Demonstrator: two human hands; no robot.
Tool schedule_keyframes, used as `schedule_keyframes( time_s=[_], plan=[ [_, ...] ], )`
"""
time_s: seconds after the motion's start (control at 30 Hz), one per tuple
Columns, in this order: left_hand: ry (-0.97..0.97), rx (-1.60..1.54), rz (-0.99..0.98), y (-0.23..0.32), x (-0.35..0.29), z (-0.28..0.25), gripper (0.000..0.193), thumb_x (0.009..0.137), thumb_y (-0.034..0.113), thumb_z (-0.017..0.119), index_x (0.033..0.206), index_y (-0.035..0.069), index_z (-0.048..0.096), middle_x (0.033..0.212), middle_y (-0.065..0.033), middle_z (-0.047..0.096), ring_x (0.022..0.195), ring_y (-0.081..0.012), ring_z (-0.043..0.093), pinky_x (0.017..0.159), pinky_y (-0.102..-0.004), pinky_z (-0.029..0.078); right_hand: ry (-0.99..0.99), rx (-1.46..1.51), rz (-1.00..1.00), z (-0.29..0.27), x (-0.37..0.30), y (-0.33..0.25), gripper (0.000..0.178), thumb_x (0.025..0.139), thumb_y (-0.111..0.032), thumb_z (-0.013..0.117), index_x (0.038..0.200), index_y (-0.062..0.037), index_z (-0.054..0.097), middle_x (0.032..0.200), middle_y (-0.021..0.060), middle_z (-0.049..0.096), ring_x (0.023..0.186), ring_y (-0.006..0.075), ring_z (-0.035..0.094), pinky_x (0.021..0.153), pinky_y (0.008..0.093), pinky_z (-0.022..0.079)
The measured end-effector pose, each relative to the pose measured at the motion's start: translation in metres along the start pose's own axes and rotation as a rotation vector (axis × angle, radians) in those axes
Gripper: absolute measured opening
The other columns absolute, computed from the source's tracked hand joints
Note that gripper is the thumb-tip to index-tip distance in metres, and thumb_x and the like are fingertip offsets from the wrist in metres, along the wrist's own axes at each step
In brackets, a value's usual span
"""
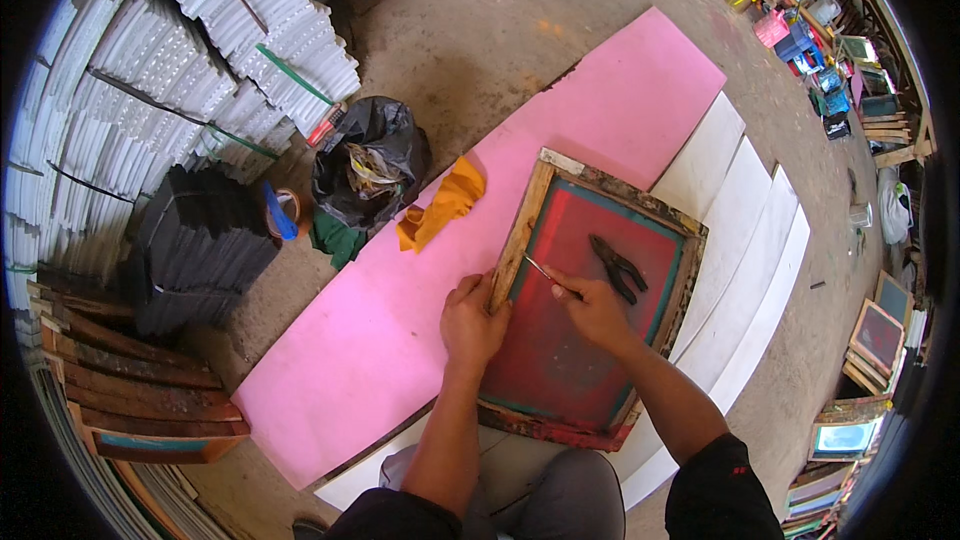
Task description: The person sits on the floor and uses a small metal tool to scrape and clean the wooden frame of a screen printing frame. They work along the edges and corners, removing debris or old material from the frame's surface.
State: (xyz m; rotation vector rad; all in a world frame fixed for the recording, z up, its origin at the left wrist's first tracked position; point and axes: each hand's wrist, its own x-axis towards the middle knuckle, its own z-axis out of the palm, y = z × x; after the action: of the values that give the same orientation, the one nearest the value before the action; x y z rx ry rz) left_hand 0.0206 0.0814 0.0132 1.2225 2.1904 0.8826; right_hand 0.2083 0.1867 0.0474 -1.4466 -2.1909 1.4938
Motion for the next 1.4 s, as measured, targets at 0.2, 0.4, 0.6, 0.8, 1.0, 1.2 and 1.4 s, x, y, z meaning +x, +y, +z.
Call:
schedule_keyframes(
  time_s=[0.2, 0.4, 0.6, 0.8, 1.0, 1.2, 1.4],
  plan=[
    [-0.037, -0.011, -0.037, 0.003, 0.001, -0.003, 0.056, 0.077, 0.018, 0.082, 0.131, 0.01, 0.07, 0.119, -0.0146, 0.069, 0.107, -0.0373, 0.067, 0.094, -0.0449, 0.055, 0.146, -0.482, -0.246, 0.006, 0.001, 0.013, 0.042, 0.104, -0.021, 0.064, 0.146, -0.0178, 0.062, 0.085, 0.0136, 0.07, 0.062, 0.01, 0.055, 0.061, 0.032, 0.049],
    [-0.032, 0.021, -0.063, 0.007, 0.0, -0.003, 0.054, 0.078, 0.019, 0.081, 0.131, 0.011, 0.07, 0.119, -0.0134, 0.068, 0.11, -0.0359, 0.066, 0.095, -0.0454, 0.055, -0.196, 0.463, 0.38, -0.014, 0.015, 0.001, 0.04, 0.104, -0.024, 0.064, 0.143, -0.0167, 0.065, 0.077, 0.0091, 0.066, 0.063, 0.0119, 0.057, 0.058, 0.0353, 0.049],
    [-0.106, 0.168, -0.131, 0.014, -0.001, -0.006, 0.05, 0.079, 0.023, 0.078, 0.128, 0.013, 0.073, 0.113, -0.0132, 0.07, 0.101, -0.0368, 0.069, 0.09, -0.0473, 0.056, 0.07, -0.179, -0.099, -0.013, 0.005, -0.011, 0.034, 0.102, -0.031, 0.064, 0.135, -0.0223, 0.071, 0.089, 0.0134, 0.074, 0.074, 0.0274, 0.069, 0.073, 0.0426, 0.054],
    [-0.165, 0.235, -0.188, 0.022, -0.001, -0.016, 0.051, 0.077, 0.025, 0.081, 0.125, 0.01, 0.073, 0.114, -0.0125, 0.07, 0.1, -0.0358, 0.07, 0.087, -0.0477, 0.056, -0.032, -0.468, 0.069, -0.029, 0.0, -0.05, 0.032, 0.101, -0.038, 0.061, 0.13, -0.033, 0.073, 0.101, 0.0176, 0.076, 0.092, 0.0403, 0.072, 0.083, 0.0519, 0.056],
    [0.028, 0.136, -0.072, 0.022, -0.006, 0.001, 0.059, 0.076, 0.03, 0.084, 0.13, 0.011, 0.069, 0.123, -0.0097, 0.067, 0.104, -0.0326, 0.066, 0.084, -0.0477, 0.054, 0.051, -0.419, -0.035, -0.042, 0.003, -0.052, 0.031, 0.099, -0.025, 0.067, 0.129, -0.0212, 0.074, 0.088, 0.0167, 0.074, 0.084, 0.0344, 0.072, 0.079, 0.042, 0.054],
    [0.024, 0.09, -0.01, 0.015, -0.004, 0.004, 0.055, 0.079, 0.018, 0.081, 0.131, 0.006, 0.068, 0.119, -0.0125, 0.068, 0.1, -0.0364, 0.064, 0.087, -0.0451, 0.054, 0.182, -0.475, -0.104, -0.021, 0.02, -0.033, 0.035, 0.102, -0.033, 0.059, 0.135, -0.0282, 0.07, 0.1, 0.0209, 0.074, 0.095, 0.043, 0.072, 0.086, 0.0533, 0.056],
    [0.013, 0.08, -0.032, 0.013, -0.003, 0.004, 0.056, 0.079, 0.016, 0.081, 0.132, 0.006, 0.068, 0.12, -0.0142, 0.069, 0.099, -0.0376, 0.064, 0.088, -0.0448, 0.054, 0.183, -0.526, 0.005, -0.013, 0.019, -0.04, 0.032, 0.1, -0.029, 0.065, 0.131, -0.0275, 0.073, 0.084, 0.0143, 0.068, 0.08, 0.0348, 0.07, 0.075, 0.0465, 0.056]
  ],
)
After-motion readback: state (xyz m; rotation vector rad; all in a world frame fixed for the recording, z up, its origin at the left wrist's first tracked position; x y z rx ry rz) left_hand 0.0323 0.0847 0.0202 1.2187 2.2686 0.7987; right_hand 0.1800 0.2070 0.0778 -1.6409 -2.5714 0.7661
